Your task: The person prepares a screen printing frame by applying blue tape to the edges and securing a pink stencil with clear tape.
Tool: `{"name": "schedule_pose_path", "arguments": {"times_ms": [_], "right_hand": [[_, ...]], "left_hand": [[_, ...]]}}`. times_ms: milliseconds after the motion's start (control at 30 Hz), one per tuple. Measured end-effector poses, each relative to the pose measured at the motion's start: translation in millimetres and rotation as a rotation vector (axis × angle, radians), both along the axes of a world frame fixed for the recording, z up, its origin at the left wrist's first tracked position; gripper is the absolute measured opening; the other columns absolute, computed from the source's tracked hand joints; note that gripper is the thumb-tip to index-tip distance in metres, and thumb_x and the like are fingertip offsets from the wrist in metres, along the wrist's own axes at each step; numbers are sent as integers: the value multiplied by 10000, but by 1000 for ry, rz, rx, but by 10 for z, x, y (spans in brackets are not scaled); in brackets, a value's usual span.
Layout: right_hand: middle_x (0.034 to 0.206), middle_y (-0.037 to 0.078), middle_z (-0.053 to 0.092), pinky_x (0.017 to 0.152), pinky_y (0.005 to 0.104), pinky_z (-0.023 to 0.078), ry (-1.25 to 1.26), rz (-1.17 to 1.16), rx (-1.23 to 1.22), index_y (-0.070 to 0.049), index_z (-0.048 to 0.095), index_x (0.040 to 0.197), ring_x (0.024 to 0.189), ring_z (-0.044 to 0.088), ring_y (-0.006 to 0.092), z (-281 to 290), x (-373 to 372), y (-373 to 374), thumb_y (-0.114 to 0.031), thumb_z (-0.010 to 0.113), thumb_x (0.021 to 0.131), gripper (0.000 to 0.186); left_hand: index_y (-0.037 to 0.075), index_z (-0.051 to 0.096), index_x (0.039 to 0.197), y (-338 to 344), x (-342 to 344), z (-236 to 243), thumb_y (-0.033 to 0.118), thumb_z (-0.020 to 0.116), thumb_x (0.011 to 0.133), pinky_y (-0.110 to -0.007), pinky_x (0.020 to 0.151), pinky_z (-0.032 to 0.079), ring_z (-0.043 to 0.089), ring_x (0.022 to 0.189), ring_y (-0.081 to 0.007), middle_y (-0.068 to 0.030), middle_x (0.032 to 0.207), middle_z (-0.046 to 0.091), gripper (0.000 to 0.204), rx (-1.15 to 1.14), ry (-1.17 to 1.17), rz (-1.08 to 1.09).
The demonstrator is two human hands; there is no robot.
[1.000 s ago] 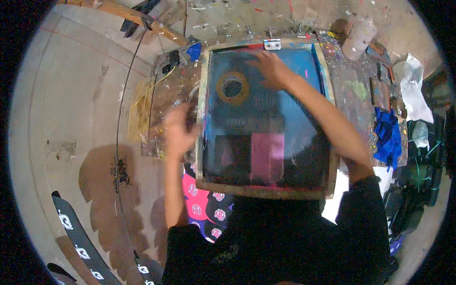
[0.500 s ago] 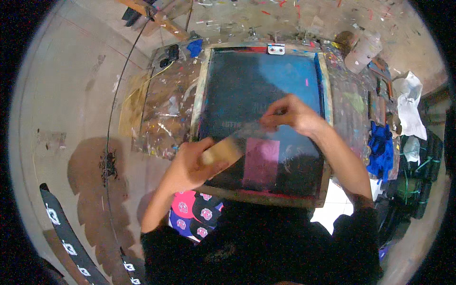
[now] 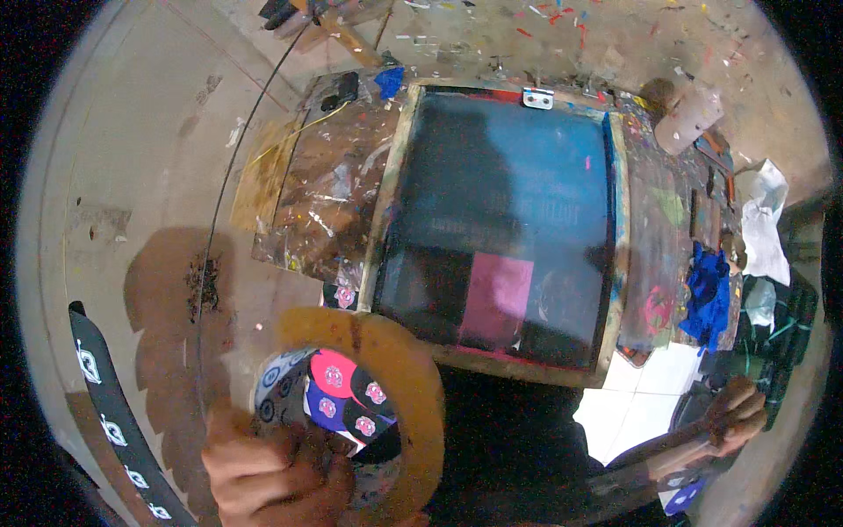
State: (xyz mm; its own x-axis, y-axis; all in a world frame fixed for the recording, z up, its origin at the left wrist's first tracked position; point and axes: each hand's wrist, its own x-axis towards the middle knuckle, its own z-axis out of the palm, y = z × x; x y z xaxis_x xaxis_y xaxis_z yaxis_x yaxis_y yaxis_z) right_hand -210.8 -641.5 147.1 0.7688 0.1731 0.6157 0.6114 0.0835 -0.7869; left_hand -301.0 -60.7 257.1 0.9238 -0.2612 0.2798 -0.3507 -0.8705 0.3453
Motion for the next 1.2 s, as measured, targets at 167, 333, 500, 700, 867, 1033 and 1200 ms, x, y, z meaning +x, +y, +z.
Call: {"name": "schedule_pose_path", "arguments": {"times_ms": [167, 333, 500, 700, 867, 1033, 1200], "right_hand": [[741, 42, 574, 576, 234, 445, -309, -479, 207, -101, 560, 745, 646, 542, 132, -190, -237, -101, -157, 650, 810, 125], [704, 69, 629, 585, 283, 468, 227, -694, -470, -65, 619, 703, 601, 579, 169, -1266, -4, 246, -95, 675, 782, 102], [700, 86, 679, 632, 297, 476, 442, -232, -560, -3, 707, 732, 619, 614, 176, 44, 466, 1455, -92, 807, 720, 134], [879, 136, 686, 795, 394, 520, 124, 36, -1046, -58, 725, 928, 851, 651, 323, 989, 966, 1875, -25, 697, 698, 234], [958, 146, 649, 846, 424, 515, -86, 230, -1207, -41, 665, 1093, 931, 618, 338, 1228, 1030, 2303, -8, 650, 697, 398], [852, 140, 607, 719, 415, 496, -76, 378, -1096, -26, 645, 1077, 778, 609, 339, 1040, 1221, 2542, -25, 653, 802, 276], [792, 139, 637, 688, 387, 499, -107, 631, -982, -7, 639, 961, 748, 631, 304, 747, 1813, 2822, -60, 683, 802, 173]], "left_hand": [[134, 704, 978, -23, -125, -116, 284, 750, 803, -354, 501, 447, 589, 547, -230, -39, 647, 588, 235, -17, -25, 1], [148, 694, 979, -105, -126, -165, 270, 734, 814, -364, 496, 442, 585, 552, -228, -36, 655, 580, 209, -39, -52, -74], [162, 685, 980, -164, 414, -398, 256, 717, 825, -374, 490, 437, 580, 557, -226, -33, 664, 571, 184, -56, -203, -223], [178, 673, 980, -286, 2435, -1191, 239, 698, 838, -385, 484, 431, 574, 563, -223, -29, 673, 561, 156, 80, -560, -12], [109, 615, 1141, -232, 3284, -2577, 304, 642, 888, -399, 606, 500, 633, 679, -266, -66, 789, 635, 321, 116, -443, 146], [36, 523, 1301, -606, 2856, -2182, 460, 654, 865, -453, 970, 431, 561, 1110, -337, -181, 1192, 595, 621, -153, -368, 104], [11, 548, 1271, -938, 1815, -1643, 401, 676, 875, -374, 1005, 433, 586, 1127, -206, -128, 1246, 614, 570, -1220, 700, -509]]}}
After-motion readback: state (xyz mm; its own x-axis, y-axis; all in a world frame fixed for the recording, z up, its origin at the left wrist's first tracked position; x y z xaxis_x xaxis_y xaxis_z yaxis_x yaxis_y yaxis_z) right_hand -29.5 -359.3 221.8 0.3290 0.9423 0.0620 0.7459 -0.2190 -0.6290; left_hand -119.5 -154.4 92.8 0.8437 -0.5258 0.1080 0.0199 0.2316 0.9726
